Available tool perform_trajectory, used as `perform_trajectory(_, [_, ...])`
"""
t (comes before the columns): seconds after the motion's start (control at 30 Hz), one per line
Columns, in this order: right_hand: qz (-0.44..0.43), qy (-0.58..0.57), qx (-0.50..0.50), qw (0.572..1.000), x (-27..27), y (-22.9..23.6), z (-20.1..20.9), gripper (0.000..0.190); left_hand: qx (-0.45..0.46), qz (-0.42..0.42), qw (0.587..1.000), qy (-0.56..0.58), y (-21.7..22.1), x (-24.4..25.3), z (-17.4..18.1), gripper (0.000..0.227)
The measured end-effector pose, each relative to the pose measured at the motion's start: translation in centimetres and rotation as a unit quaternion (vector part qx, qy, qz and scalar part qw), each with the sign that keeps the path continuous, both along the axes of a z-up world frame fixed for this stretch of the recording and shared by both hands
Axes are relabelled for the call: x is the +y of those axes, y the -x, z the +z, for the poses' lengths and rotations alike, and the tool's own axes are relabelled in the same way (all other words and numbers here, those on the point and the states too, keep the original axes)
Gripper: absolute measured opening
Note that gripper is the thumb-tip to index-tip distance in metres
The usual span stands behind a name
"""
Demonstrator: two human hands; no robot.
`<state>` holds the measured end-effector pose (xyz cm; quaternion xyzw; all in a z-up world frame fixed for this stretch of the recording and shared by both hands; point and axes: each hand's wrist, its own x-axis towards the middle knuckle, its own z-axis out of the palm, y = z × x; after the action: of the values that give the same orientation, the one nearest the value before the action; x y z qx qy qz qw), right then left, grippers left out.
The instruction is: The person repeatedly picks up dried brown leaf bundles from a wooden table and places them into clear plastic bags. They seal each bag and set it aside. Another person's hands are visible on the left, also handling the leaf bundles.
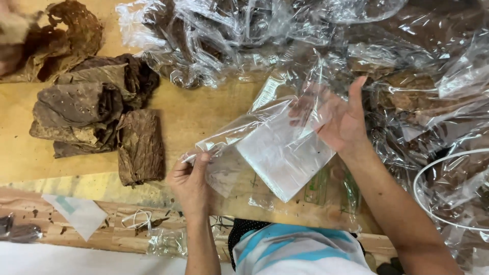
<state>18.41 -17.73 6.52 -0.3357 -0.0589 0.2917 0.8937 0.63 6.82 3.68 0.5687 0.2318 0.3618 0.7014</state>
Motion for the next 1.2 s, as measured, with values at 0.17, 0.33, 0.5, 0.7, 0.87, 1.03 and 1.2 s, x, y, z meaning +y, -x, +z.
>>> perform_trajectory(0.17, [-0.085, 0.122, -0.050, 0.988, -0.3, -2.2, -4.9, 0.027, 0.007, 0.004, 1.000, 0.013, -0.2, -0.3, 3.1, 0.013])
perform_trajectory(0.33, [-0.181, 0.180, -0.078, 0.964, 1.5, -0.9, -2.2, 0.012, 0.009, 0.018, 1.000, 0.008, -0.1, 0.0, 2.8, 0.009])
perform_trajectory(0.5, [-0.187, 0.218, -0.151, 0.946, 0.6, -2.3, -3.0, 0.008, 0.016, -0.011, 0.998, -0.061, -1.4, 1.7, -0.5, 0.024])
perform_trajectory(0.7, [-0.213, 0.190, -0.121, 0.951, -1.1, -3.7, -4.3, 0.009, -0.019, -0.051, 0.997, 0.051, -1.7, 0.3, 5.3, 0.011])
perform_trajectory(0.87, [-0.216, 0.198, -0.118, 0.949, -0.7, -3.8, -4.7, 0.008, -0.003, -0.044, 0.999, 0.008, -1.2, 1.8, 2.4, 0.011])
perform_trajectory(1.03, [-0.220, 0.199, -0.117, 0.948, -0.3, -3.8, -4.7, 0.008, 0.013, -0.024, 0.999, -0.020, -1.4, 1.4, 3.5, 0.009])
perform_trajectory(1.2, [-0.206, 0.181, -0.123, 0.954, -0.4, -3.7, -4.2, 0.013, 0.012, 0.010, 1.000, -0.021, -1.6, 1.8, 3.2, 0.006])
